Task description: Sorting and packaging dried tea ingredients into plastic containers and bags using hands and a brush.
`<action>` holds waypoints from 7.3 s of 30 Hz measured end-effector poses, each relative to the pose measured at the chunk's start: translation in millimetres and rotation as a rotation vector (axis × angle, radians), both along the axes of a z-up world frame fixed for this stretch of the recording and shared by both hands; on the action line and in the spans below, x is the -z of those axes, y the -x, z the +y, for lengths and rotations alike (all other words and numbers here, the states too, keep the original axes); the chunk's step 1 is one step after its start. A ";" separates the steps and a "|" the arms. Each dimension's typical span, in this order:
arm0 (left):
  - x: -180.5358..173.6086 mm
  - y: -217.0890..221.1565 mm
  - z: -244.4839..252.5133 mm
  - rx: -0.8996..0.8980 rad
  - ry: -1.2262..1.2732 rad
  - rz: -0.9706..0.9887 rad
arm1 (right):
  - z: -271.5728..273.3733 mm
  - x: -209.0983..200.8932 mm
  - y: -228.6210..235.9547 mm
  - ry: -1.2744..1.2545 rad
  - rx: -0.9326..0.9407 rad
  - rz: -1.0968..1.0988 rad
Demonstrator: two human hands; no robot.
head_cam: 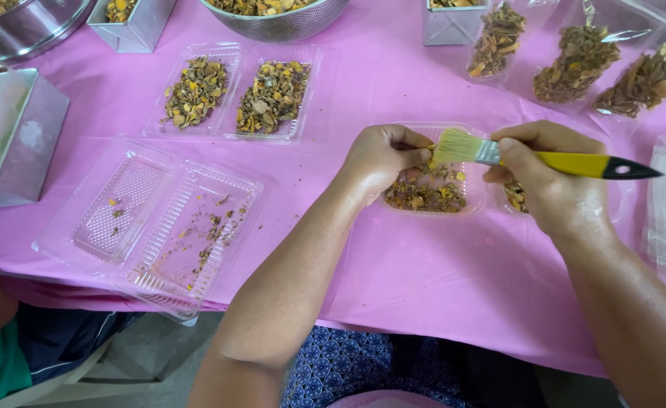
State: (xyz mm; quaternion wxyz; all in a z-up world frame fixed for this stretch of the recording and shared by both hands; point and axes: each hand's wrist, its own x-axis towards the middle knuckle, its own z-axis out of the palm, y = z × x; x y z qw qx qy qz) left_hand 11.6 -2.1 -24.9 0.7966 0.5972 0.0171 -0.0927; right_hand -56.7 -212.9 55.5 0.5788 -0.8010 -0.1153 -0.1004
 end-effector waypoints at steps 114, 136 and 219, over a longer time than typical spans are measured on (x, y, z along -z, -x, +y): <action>-73.7 36.6 5.1 -0.041 -0.664 -0.032 | -12.6 -1.5 -3.4 0.109 -0.093 -0.113; -43.4 16.7 -14.3 -0.006 -0.414 -0.220 | -43.0 -4.8 -28.3 0.376 -0.011 0.114; -16.3 21.0 16.8 0.018 -1.055 -1.119 | -33.4 9.2 -35.6 -0.238 -0.074 0.230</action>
